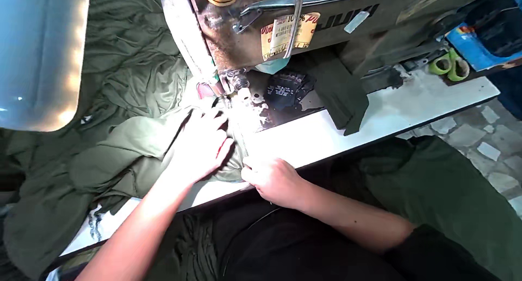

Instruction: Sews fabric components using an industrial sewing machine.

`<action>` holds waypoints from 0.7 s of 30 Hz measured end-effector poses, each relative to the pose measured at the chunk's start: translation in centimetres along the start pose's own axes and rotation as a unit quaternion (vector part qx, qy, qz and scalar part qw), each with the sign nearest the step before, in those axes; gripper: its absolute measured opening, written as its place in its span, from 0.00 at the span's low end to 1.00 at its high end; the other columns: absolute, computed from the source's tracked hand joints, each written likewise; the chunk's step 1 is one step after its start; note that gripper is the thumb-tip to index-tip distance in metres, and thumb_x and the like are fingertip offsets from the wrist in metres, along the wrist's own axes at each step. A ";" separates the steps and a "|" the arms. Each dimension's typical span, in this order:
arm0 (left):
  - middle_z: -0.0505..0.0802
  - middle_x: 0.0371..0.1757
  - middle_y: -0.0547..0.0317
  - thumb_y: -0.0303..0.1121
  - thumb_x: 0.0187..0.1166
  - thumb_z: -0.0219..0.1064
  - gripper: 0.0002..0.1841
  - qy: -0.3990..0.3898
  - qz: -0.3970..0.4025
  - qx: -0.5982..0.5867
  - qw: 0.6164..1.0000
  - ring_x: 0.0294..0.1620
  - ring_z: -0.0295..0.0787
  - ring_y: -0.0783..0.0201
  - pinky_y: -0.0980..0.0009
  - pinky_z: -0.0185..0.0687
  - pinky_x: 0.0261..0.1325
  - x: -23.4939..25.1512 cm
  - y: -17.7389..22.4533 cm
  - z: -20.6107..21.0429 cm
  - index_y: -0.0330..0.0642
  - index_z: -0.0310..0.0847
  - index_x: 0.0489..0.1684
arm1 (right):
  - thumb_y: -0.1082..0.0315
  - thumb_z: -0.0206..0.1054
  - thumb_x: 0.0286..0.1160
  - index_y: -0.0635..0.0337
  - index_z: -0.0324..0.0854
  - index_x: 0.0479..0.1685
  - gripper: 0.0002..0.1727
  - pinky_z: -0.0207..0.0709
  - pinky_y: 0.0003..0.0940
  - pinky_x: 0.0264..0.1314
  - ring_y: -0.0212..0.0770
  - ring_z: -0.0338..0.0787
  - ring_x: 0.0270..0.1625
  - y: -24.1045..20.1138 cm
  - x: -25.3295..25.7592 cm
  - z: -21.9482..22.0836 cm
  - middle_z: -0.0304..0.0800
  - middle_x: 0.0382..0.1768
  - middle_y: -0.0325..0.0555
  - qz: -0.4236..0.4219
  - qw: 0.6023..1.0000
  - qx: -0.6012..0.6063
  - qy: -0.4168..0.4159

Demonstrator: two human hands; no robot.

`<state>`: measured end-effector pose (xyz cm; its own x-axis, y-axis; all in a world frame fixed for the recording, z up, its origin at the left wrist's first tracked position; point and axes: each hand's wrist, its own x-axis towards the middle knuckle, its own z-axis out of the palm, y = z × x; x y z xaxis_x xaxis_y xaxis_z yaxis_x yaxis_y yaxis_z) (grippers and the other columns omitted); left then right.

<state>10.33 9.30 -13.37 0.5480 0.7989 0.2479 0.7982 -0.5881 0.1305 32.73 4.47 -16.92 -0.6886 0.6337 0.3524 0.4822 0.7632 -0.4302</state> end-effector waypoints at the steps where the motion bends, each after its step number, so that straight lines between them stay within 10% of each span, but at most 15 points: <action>1: 0.82 0.78 0.37 0.46 0.86 0.50 0.26 -0.008 -0.023 -0.014 1.000 0.85 0.69 0.35 0.33 0.57 0.82 0.2 0.5 0.5 0.34 0.89 0.58 | 0.72 0.62 0.77 0.59 0.88 0.34 0.09 0.83 0.41 0.28 0.48 0.92 0.34 0.0 -0.1 0.0 0.90 0.37 0.51 -0.004 1.000 -0.003 0.001; 3: 0.72 0.88 0.43 0.54 0.88 0.43 0.31 -0.051 -0.091 0.012 0.994 0.90 0.62 0.39 0.32 0.54 0.84 0.5 0.9 1.9 0.51 0.74 0.85 | 0.72 0.61 0.78 0.59 0.87 0.34 0.09 0.82 0.40 0.28 0.48 0.91 0.33 0.1 -0.1 -0.2 0.89 0.36 0.50 -0.008 1.000 -0.009 -0.002; 6: 0.69 0.90 0.45 0.56 0.88 0.40 0.33 -0.077 -0.136 0.039 0.987 0.91 0.58 0.36 0.32 0.48 0.86 1.2 0.7 2.8 0.51 0.70 0.87 | 0.72 0.63 0.77 0.59 0.88 0.34 0.08 0.82 0.40 0.27 0.48 0.91 0.33 0.6 0.7 -0.8 0.89 0.36 0.50 0.004 1.000 -0.024 -0.005; 15: 0.75 0.85 0.36 0.58 0.84 0.44 0.35 -0.025 -0.076 0.030 0.996 0.89 0.56 0.25 0.18 0.45 0.77 0.0 1.5 2.8 0.46 0.82 0.76 | 0.70 0.58 0.85 0.62 0.88 0.49 0.12 0.82 0.44 0.31 0.52 0.92 0.35 -1.0 -1.6 -2.6 0.90 0.58 0.58 0.061 0.993 0.034 -0.093; 18: 0.88 0.64 0.30 0.44 0.81 0.55 0.24 0.025 0.004 -0.020 0.999 0.74 0.77 0.26 0.29 0.67 0.71 2.6 4.2 2.7 0.32 0.91 0.50 | 0.71 0.59 0.85 0.62 0.88 0.51 0.11 0.82 0.44 0.28 0.52 0.91 0.33 -1.3 -3.6 -2.2 0.90 0.59 0.56 0.054 0.994 0.062 -0.070; 21: 0.91 0.57 0.34 0.32 0.83 0.60 0.14 0.068 0.137 -0.042 0.987 0.63 0.85 0.31 0.37 0.76 0.61 7.7 8.5 3.5 0.31 0.88 0.50 | 0.71 0.61 0.83 0.61 0.88 0.52 0.10 0.83 0.45 0.31 0.52 0.92 0.34 -1.1 -5.1 -2.3 0.90 0.63 0.55 0.046 0.992 0.099 -0.067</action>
<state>22.20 10.93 -13.72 0.6967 0.5880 0.4108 0.5986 -0.7922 0.1187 37.01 0.70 -16.32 -0.7180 0.6678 0.1964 0.4402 0.6541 -0.6151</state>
